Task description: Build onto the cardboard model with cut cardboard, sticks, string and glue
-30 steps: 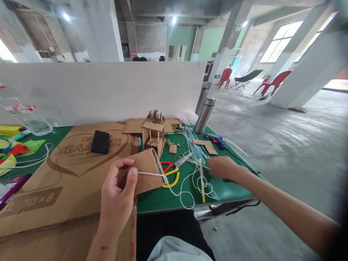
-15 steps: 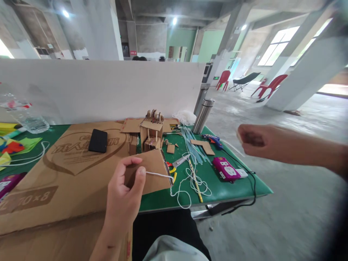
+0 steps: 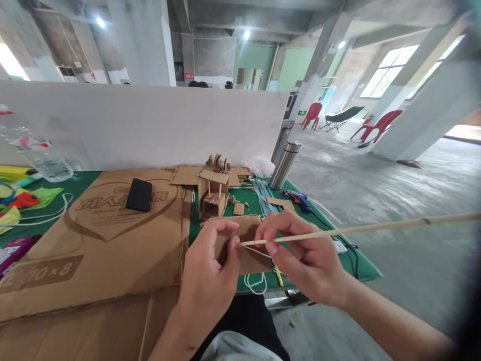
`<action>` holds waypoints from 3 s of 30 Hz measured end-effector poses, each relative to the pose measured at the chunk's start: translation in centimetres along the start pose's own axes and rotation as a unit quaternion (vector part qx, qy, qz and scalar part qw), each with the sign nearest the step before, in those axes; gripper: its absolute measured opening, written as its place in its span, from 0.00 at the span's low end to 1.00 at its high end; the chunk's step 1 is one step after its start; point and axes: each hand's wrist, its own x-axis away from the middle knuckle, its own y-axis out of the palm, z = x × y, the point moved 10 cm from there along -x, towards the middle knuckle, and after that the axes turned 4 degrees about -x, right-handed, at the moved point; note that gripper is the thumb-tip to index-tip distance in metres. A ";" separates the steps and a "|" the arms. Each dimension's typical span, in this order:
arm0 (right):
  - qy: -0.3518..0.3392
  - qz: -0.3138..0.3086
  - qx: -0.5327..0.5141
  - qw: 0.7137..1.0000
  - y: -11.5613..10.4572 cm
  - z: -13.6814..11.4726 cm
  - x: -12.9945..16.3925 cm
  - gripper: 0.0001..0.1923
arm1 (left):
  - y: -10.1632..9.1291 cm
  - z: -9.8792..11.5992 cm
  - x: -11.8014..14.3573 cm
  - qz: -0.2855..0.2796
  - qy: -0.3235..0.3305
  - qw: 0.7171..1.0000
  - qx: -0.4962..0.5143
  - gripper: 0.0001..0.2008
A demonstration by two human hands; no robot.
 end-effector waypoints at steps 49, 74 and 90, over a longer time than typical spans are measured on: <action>-0.077 -0.057 0.247 0.964 3.1 -5.2 -0.9 0.10 | 1.2 -1.5 0.6 -0.043 -0.081 0.991 0.098 0.08; -0.016 -0.109 0.225 0.968 3.6 -4.3 -1.1 0.10 | 1.3 -1.5 0.4 -0.032 -0.103 0.983 0.146 0.08; -0.035 -0.201 0.234 0.951 4.0 -4.8 -1.9 0.15 | 1.1 -2.1 0.5 -0.022 -0.115 0.985 0.126 0.08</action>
